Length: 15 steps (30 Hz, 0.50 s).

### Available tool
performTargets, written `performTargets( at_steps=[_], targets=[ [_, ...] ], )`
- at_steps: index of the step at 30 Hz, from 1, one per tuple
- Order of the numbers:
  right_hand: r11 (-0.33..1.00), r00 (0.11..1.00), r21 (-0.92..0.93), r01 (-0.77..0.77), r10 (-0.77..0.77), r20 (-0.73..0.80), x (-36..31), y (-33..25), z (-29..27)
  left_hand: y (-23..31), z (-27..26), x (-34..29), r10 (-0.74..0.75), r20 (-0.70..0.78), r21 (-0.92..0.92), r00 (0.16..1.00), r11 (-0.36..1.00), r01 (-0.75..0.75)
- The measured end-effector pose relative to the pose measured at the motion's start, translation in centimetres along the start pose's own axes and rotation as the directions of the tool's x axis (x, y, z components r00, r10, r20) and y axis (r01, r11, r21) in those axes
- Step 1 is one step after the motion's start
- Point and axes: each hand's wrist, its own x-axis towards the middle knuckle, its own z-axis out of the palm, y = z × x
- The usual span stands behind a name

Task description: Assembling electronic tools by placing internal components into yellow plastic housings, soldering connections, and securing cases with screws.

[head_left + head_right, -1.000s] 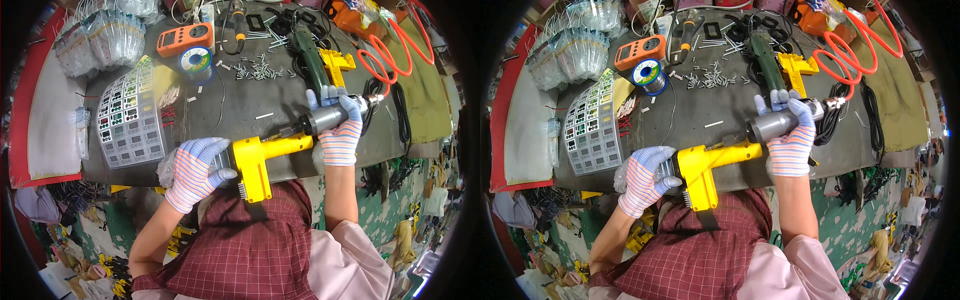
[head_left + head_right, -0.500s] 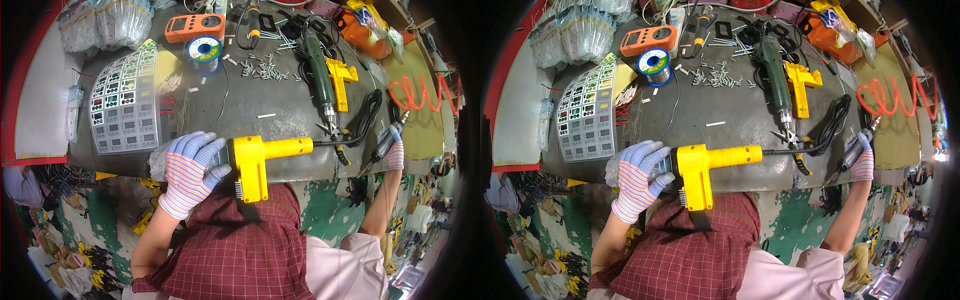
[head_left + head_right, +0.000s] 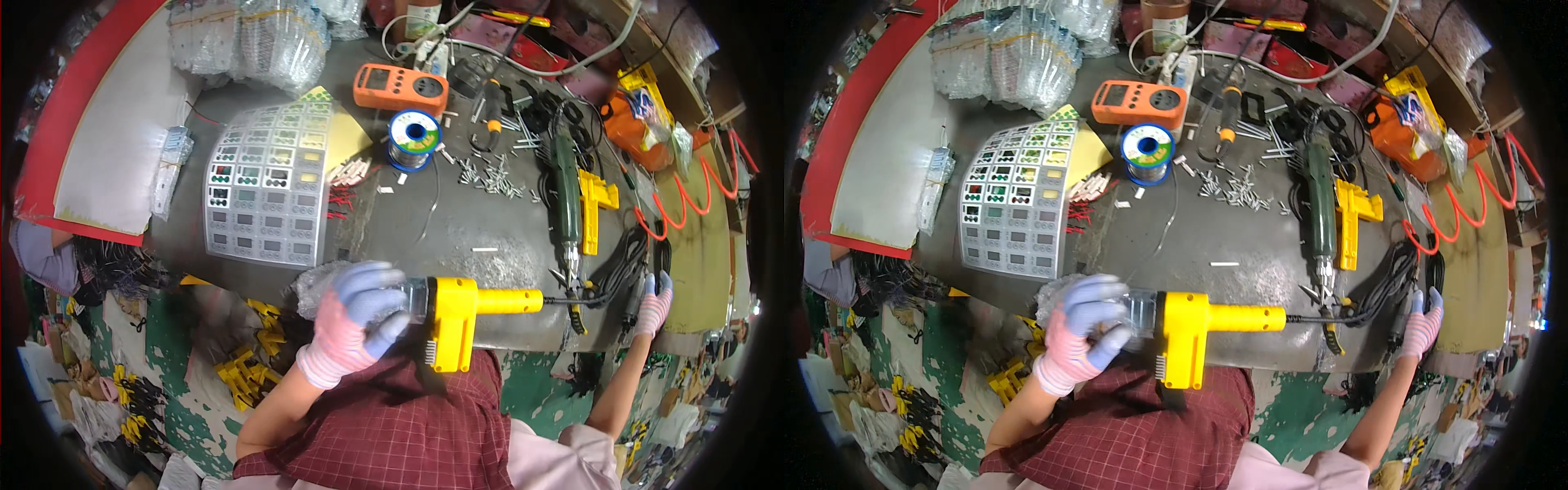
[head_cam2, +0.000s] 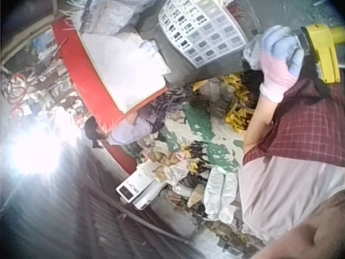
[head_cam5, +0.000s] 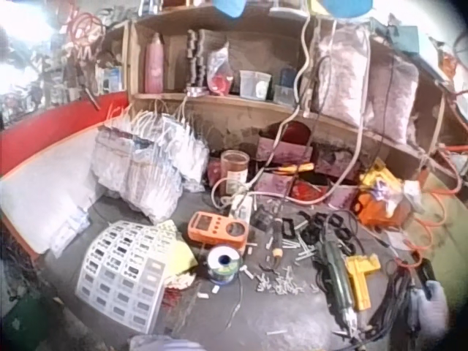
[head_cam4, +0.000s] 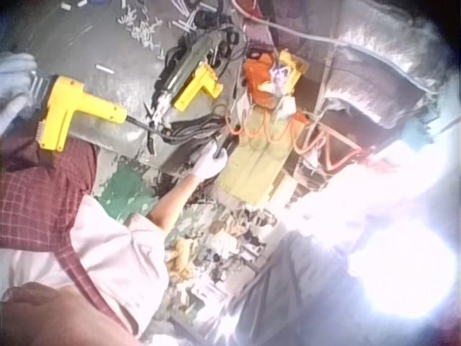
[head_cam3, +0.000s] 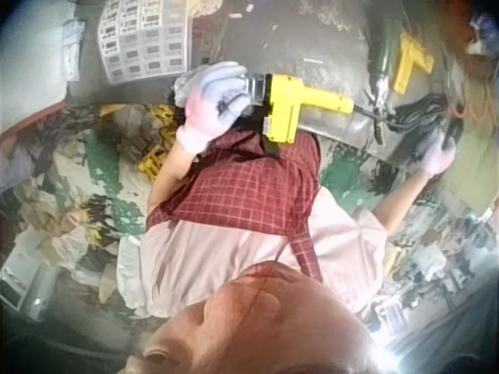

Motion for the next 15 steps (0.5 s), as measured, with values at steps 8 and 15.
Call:
performTargets(
  at_steps=[8, 15],
  targets=[
    [0.668, 0.926, 0.708, 0.229, -0.374, 0.054, -6.9, -21.4, -4.7, -7.5, -10.3, -1.2, -0.604, -0.601, 0.153, 0.523, 0.556, 0.817],
    [0.352, 0.331, 0.934, 0.066, -0.89, 0.312, -14.1, -41.7, -3.3, -15.3, -12.4, -3.2, -0.56, -0.639, -0.024, 0.528, 0.701, 0.713]
  ],
)
